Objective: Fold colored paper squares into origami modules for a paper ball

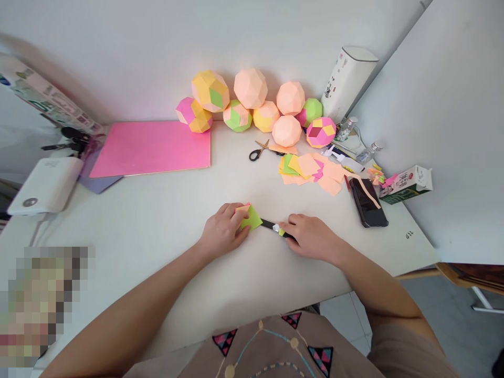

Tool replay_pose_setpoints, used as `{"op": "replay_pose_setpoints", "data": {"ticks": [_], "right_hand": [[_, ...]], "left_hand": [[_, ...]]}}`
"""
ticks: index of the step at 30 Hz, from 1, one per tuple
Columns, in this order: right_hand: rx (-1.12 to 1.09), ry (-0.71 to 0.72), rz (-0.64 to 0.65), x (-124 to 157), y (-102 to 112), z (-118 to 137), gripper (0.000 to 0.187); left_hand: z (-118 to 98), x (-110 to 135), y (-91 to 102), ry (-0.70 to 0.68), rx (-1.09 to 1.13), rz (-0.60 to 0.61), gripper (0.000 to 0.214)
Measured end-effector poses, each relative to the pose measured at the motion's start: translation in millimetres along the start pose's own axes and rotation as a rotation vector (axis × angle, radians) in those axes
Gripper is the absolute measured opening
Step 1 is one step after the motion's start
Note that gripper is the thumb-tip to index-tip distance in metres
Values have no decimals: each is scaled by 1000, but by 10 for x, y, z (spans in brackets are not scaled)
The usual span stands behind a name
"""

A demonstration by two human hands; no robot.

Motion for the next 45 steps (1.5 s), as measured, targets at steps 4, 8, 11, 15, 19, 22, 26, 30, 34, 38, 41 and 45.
{"op": "replay_pose_setpoints", "data": {"ticks": [4,8,11,15,19,22,26,30,34,38,41,45], "right_hand": [[7,-9,-19,-39,5,20,39],[17,-24,-24,-59,-1,21,39],[25,-35,-37,-78,-10,18,39],[22,-45,-55,-116,-29,17,41],[19,-64,-48,-139,-40,0,41],[15,-74,-60,-167,-31,-1,40],[9,-71,-69,-204,-29,3,39],[8,-94,-73,-228,-35,-1,39],[9,-91,-103,-248,-28,2,40],[8,-145,-106,-289,-27,-35,42],[-11,-160,-132,-320,-34,-82,43],[-47,-211,-180,-278,-86,-216,42]], "left_hand": [[-3,-3,1,-5,-1,-4,16],[-9,-7,6,-3,-1,-6,18],[-5,-2,0,-3,0,3,19],[1,5,-3,-4,2,-12,19],[-1,2,-8,-1,12,8,24],[-6,0,-3,3,12,6,24],[-15,-5,-1,1,7,-4,24],[-15,-7,0,3,9,6,24],[-11,-4,11,3,5,-2,24],[1,0,-7,6,1,14,22],[8,11,-13,-10,10,-3,32],[2,25,25,-80,106,-63,69]]}}
Point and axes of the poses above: each hand's wrist, its own x-axis away from the middle knuckle, its own y-axis out of the back of the hand, z = x × y, the point moved 4 cm from there along -x, towards the middle knuckle, and after that the axes turned 15 degrees about x, right-handed, at the moved point
